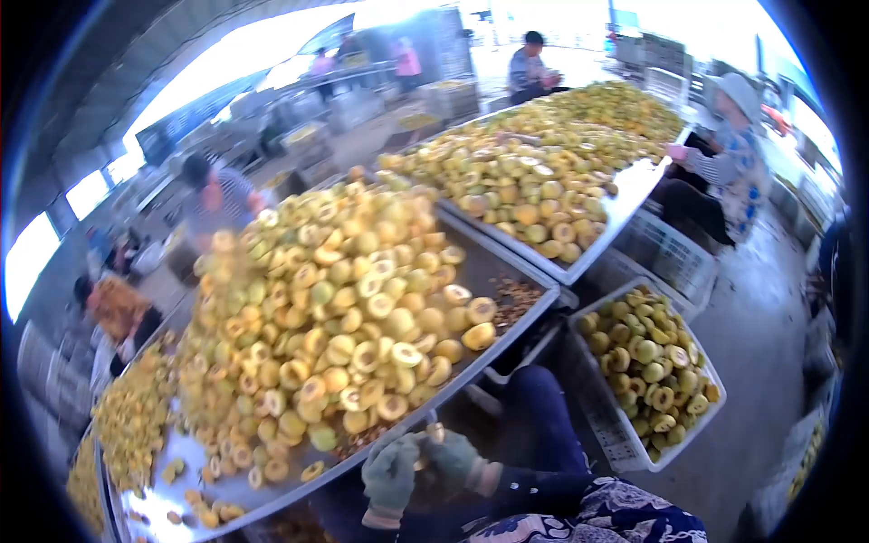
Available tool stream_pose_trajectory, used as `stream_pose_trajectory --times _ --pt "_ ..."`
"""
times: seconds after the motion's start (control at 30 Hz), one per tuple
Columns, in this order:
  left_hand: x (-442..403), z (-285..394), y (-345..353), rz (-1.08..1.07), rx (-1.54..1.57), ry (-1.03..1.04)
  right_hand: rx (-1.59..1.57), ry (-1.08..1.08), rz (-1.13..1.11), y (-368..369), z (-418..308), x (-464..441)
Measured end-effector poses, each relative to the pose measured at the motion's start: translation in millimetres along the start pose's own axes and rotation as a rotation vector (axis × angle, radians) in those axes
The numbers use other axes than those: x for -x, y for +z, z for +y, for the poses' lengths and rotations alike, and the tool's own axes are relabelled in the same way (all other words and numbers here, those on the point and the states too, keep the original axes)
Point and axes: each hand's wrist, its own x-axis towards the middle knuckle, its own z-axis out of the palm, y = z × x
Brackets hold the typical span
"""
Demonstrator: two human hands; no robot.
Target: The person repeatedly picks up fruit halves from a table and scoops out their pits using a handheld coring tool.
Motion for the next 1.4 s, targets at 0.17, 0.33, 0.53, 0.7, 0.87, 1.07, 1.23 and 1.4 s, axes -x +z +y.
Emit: stream_pose_trajectory --times 0.17,0.33,0.53,0.7,0.87,1.07,1.23,1.4 --pt "7 19 30 0.236 0.689 -0.424 -0.275 0.393 -0.154 11 -33 10" --pt "-11 31 19 0.376 1.134 -0.739 0.533 -0.098 -0.11 12 -48 36" --pt "-17 45 -5 0.362 1.427 -0.809 0.311 0.086 -0.275 16 -51 37" --pt "-10 42 -4 0.385 1.261 -0.781 0.545 -0.076 -0.309 16 -39 34" --pt "-7 46 -4 0.44 1.036 -0.586 0.424 -0.113 -0.343 26 -38 37" --pt "0 41 -4 0.489 0.95 -0.484 0.301 0.003 -0.328 38 -29 35" --pt "0 39 -6 0.538 0.867 -0.482 0.505 -0.058 -0.395 38 -32 28" --pt "5 29 -8 0.528 0.921 -0.511 0.218 0.608 -0.403 47 -70 31"
